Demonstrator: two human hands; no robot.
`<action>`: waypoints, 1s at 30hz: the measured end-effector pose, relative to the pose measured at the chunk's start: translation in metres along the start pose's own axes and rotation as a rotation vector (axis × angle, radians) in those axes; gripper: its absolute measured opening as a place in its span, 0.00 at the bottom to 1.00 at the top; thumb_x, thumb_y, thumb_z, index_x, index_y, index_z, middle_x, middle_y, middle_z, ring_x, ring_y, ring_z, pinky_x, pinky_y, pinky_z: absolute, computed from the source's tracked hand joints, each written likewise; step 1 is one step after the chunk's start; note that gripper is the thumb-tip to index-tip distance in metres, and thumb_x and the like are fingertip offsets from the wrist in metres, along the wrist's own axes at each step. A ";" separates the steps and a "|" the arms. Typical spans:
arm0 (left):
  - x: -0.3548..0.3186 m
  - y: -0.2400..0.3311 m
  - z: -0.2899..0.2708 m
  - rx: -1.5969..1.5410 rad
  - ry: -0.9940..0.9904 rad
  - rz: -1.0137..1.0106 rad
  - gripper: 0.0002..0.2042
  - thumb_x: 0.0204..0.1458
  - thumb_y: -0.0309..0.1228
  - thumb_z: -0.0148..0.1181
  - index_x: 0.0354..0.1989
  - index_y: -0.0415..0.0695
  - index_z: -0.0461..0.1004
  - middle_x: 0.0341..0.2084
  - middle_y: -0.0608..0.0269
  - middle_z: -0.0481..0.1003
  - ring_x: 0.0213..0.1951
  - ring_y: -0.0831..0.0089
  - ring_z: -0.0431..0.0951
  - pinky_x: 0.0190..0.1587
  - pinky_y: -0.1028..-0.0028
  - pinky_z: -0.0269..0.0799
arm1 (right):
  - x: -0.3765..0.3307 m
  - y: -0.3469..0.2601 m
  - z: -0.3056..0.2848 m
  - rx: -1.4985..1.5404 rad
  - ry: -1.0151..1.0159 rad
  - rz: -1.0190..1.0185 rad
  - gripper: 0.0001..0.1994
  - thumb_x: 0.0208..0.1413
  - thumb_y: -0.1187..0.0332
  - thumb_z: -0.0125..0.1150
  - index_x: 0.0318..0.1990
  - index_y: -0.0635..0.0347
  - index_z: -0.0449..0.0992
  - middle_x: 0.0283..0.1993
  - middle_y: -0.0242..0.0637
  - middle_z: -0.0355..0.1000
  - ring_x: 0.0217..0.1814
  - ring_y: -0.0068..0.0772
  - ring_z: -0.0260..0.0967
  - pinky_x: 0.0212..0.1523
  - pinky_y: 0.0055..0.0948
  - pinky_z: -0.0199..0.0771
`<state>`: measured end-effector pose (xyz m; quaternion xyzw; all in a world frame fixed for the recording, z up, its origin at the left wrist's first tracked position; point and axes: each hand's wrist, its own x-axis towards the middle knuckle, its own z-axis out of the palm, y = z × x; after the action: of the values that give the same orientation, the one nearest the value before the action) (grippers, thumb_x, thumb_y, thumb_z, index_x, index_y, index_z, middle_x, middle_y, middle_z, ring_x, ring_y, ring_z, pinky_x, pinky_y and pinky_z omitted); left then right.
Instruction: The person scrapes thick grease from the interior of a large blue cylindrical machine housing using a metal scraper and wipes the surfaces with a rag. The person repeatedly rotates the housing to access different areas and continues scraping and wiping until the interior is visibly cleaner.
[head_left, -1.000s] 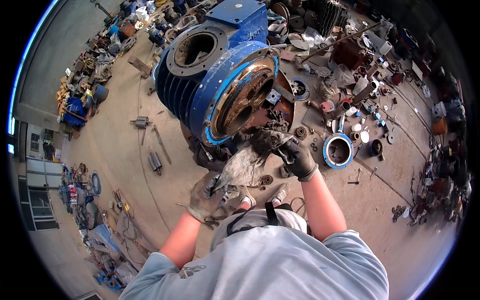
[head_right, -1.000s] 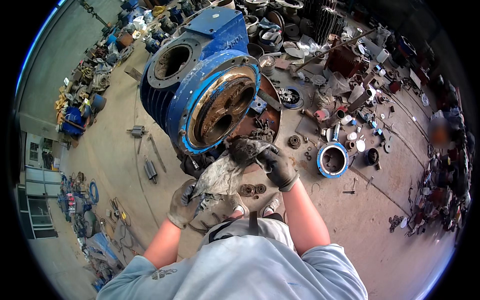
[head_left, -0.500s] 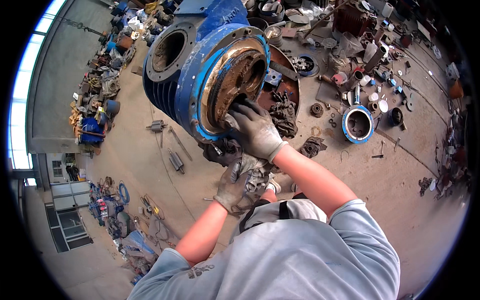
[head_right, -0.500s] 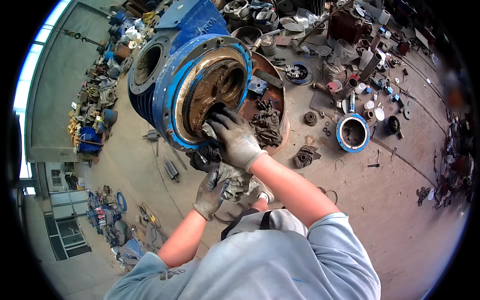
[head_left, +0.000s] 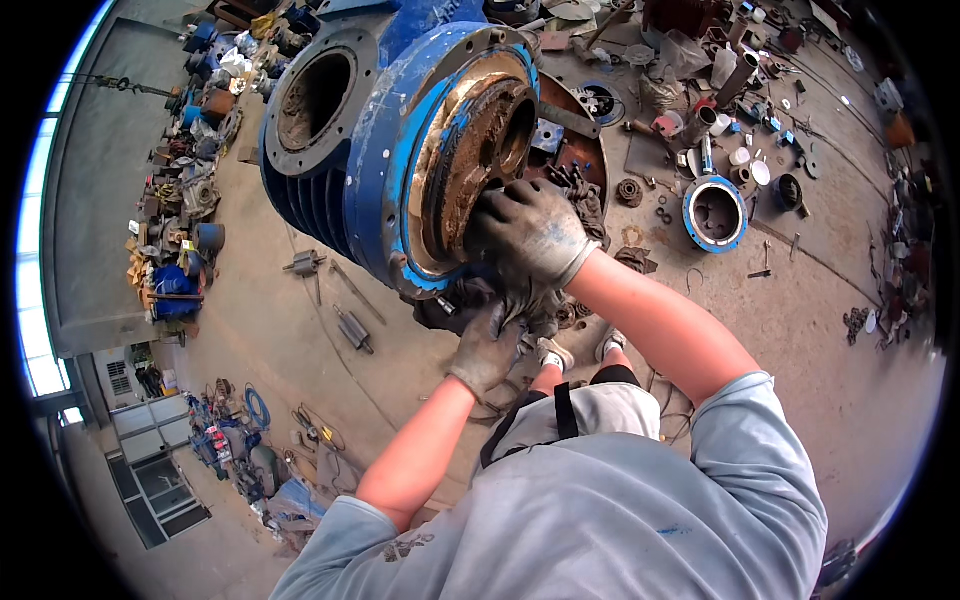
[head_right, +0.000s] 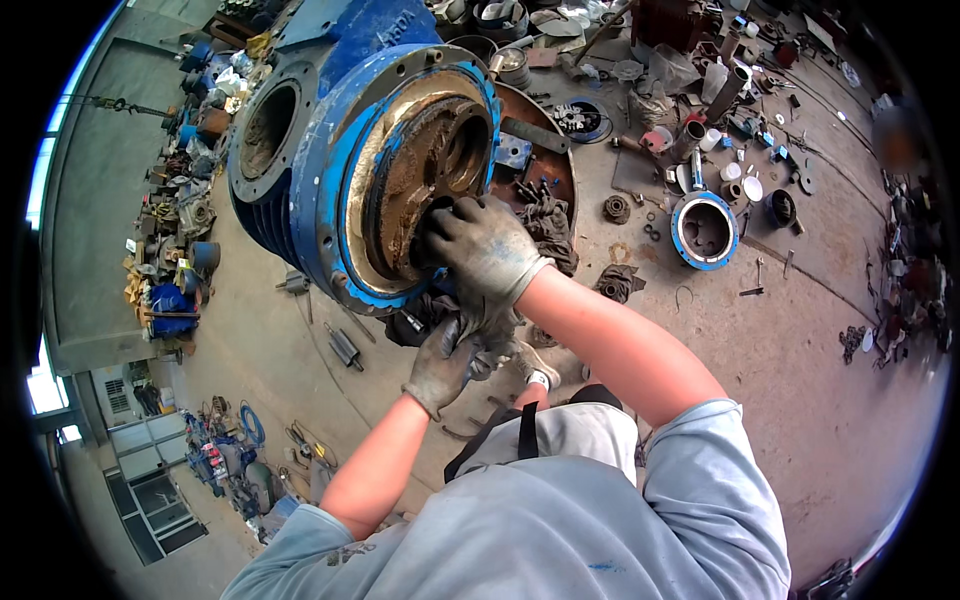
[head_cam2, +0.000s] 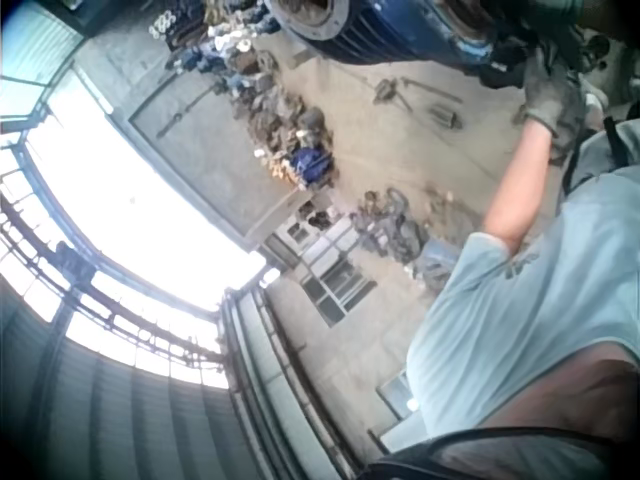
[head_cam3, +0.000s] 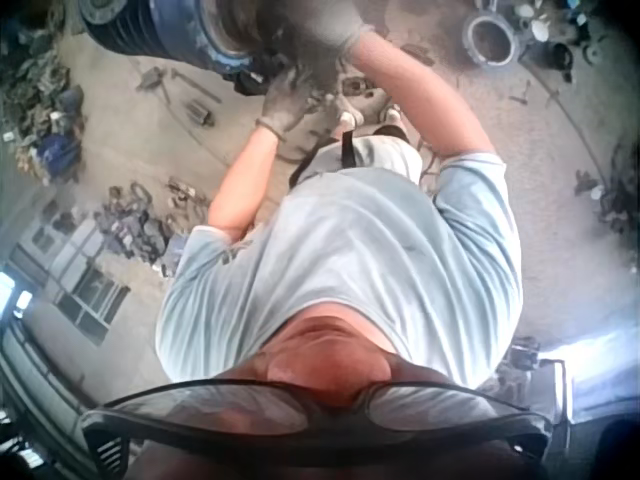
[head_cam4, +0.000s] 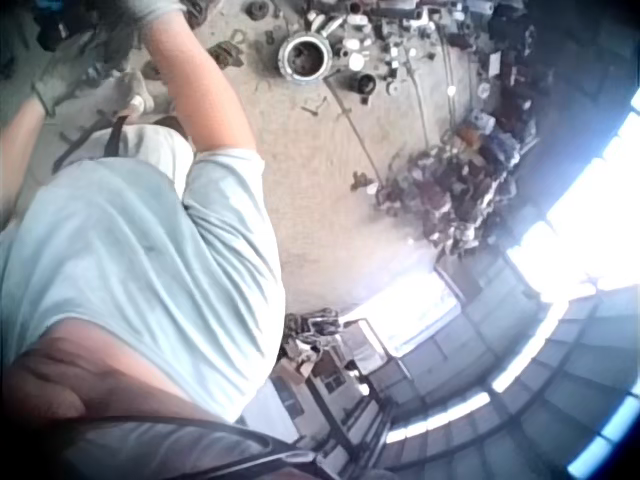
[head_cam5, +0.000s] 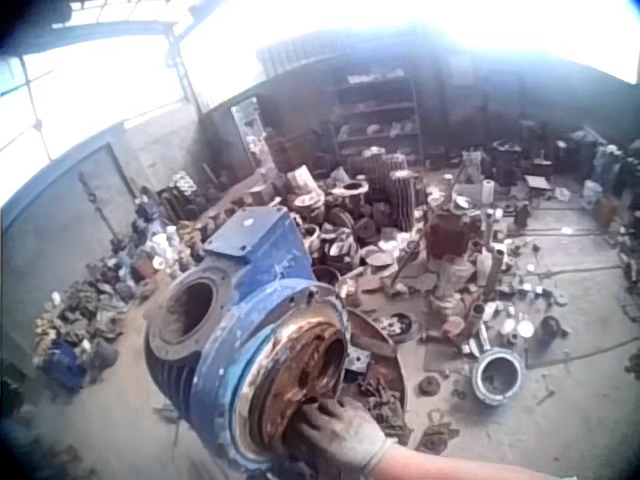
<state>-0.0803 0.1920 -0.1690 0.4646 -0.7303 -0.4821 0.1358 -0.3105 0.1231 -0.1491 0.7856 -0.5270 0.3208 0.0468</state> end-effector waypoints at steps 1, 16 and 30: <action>-0.002 -0.011 -0.001 0.010 -0.022 0.001 0.21 0.66 0.30 0.57 0.65 0.35 0.75 0.59 0.36 0.80 0.62 0.40 0.80 0.67 0.52 0.74 | 0.001 -0.015 0.005 -0.031 -0.038 0.063 0.13 0.52 0.63 0.65 0.45 0.49 0.85 0.57 0.32 0.78 0.63 0.40 0.73 0.59 0.44 0.78; -0.037 -0.015 -0.028 -0.122 -0.194 -0.149 0.20 0.67 0.31 0.58 0.65 0.35 0.75 0.61 0.44 0.80 0.61 0.51 0.81 0.65 0.58 0.75 | 0.028 -0.039 -0.024 0.448 -0.357 0.437 0.14 0.56 0.68 0.67 0.48 0.58 0.87 0.56 0.43 0.83 0.63 0.50 0.78 0.60 0.41 0.82; -0.067 -0.060 -0.015 -0.181 -0.044 -0.192 0.19 0.70 0.26 0.55 0.67 0.35 0.75 0.61 0.50 0.82 0.61 0.59 0.83 0.63 0.64 0.78 | -0.005 -0.023 -0.004 0.950 -0.143 0.254 0.20 0.46 0.75 0.70 0.51 0.58 0.81 0.52 0.46 0.79 0.57 0.55 0.78 0.56 0.48 0.82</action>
<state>-0.0026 0.2315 -0.1945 0.5076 -0.6387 -0.5669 0.1142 -0.2934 0.1387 -0.1425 0.6699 -0.4160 0.4739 -0.3919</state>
